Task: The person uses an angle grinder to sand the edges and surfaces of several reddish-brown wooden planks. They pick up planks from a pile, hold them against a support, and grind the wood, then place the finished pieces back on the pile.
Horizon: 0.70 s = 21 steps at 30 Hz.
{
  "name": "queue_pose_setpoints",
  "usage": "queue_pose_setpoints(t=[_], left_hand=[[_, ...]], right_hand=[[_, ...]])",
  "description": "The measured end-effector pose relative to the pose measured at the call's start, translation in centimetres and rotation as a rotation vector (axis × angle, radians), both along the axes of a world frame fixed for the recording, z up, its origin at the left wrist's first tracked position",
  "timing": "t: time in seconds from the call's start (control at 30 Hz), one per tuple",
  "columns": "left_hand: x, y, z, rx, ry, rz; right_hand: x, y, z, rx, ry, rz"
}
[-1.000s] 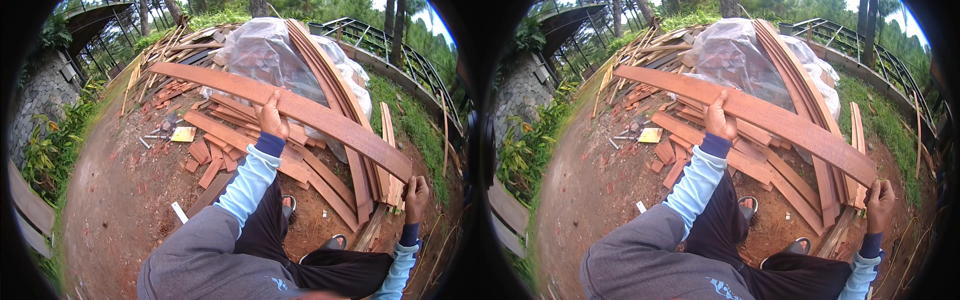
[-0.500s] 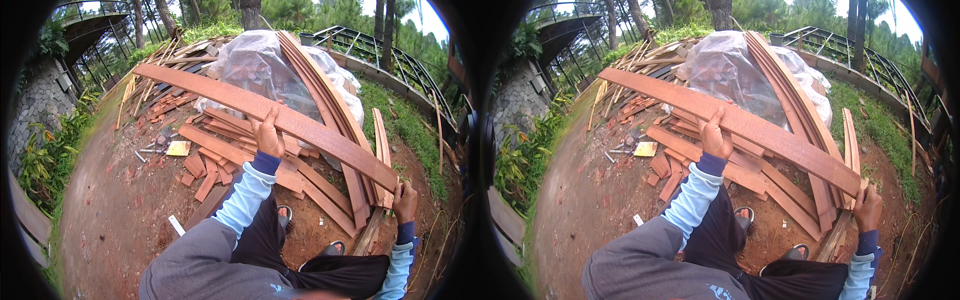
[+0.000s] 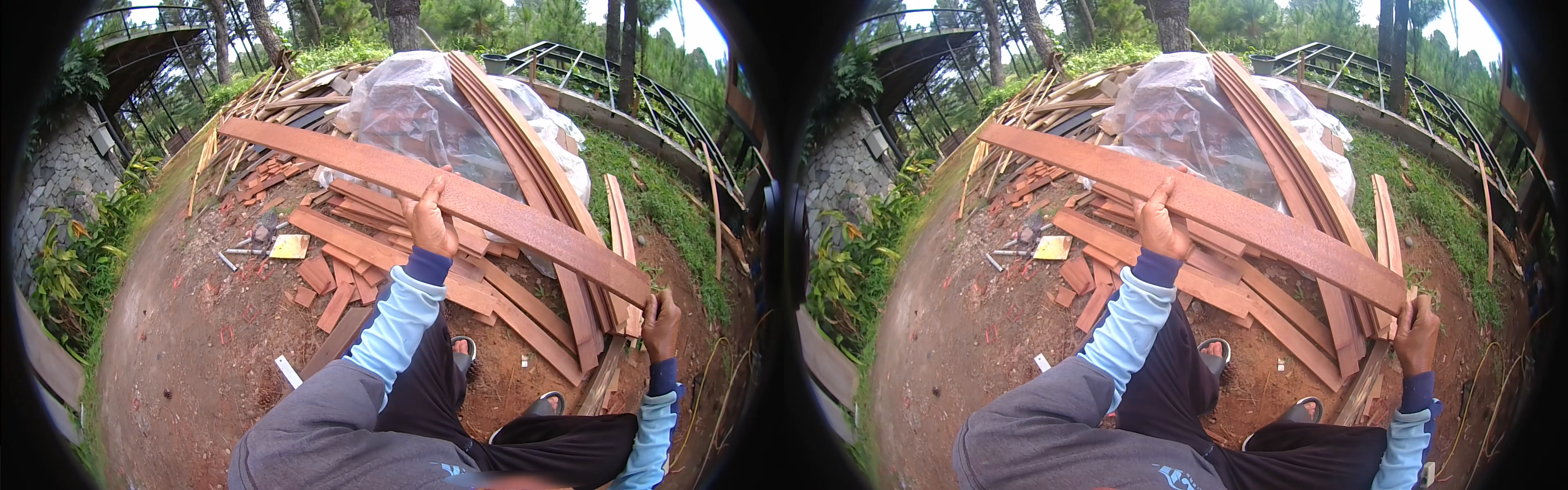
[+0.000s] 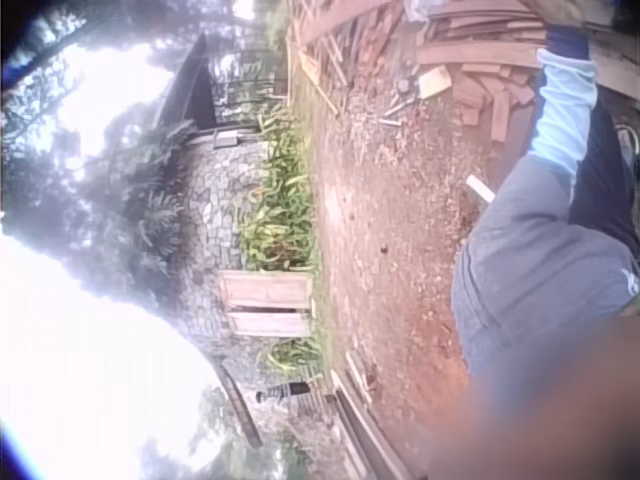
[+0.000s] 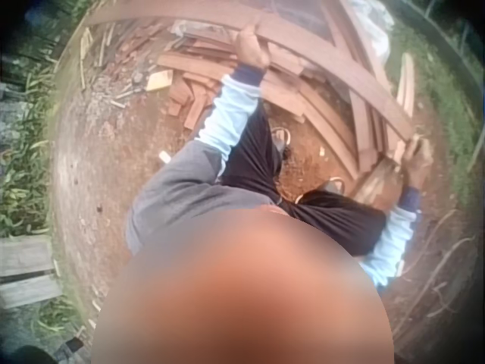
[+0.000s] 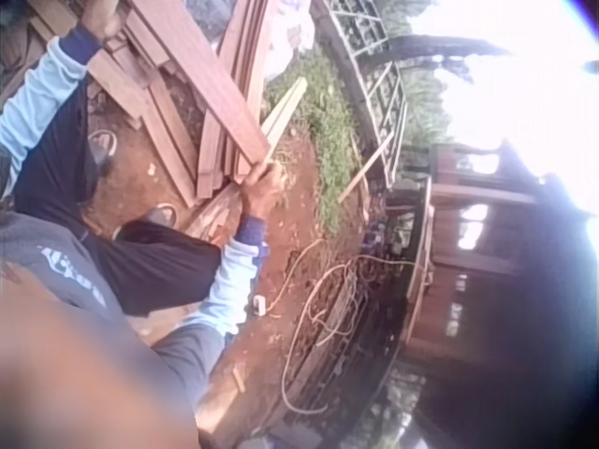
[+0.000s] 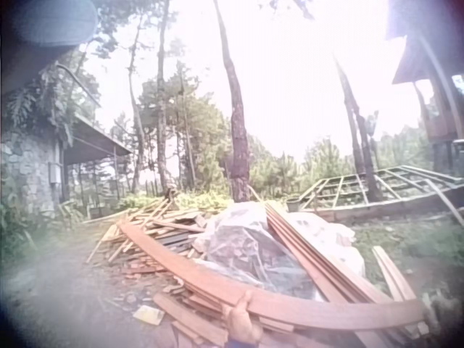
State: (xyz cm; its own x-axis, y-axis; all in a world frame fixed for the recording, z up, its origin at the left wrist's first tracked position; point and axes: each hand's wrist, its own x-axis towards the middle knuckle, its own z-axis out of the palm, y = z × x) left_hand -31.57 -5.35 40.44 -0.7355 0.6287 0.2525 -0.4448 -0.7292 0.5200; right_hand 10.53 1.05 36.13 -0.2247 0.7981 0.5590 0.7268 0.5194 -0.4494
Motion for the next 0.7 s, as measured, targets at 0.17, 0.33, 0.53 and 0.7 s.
queue_pose_setpoints(t=[0.17, 0.33, 0.53, 0.7], left_hand=[[-0.3, 0.3, -0.4, 0.013, 0.008, 0.023], [-0.1, 0.1, -0.3, 0.004, 0.000, 0.027], [-0.2, -0.1, 0.1, 0.055, 0.047, 0.017], [-0.7, 0.0, 0.1, 0.044, 0.054, -0.016]], right_hand=[[0.2, 0.2, 0.1, -0.004, 0.014, -0.003], [-1.3, -0.6, 0.7, -0.104, 0.187, 0.005], [0.5, 0.6, -0.9, -0.343, 0.372, 0.117], [0.9, 0.7, -0.7, -0.393, 0.493, 0.241]])
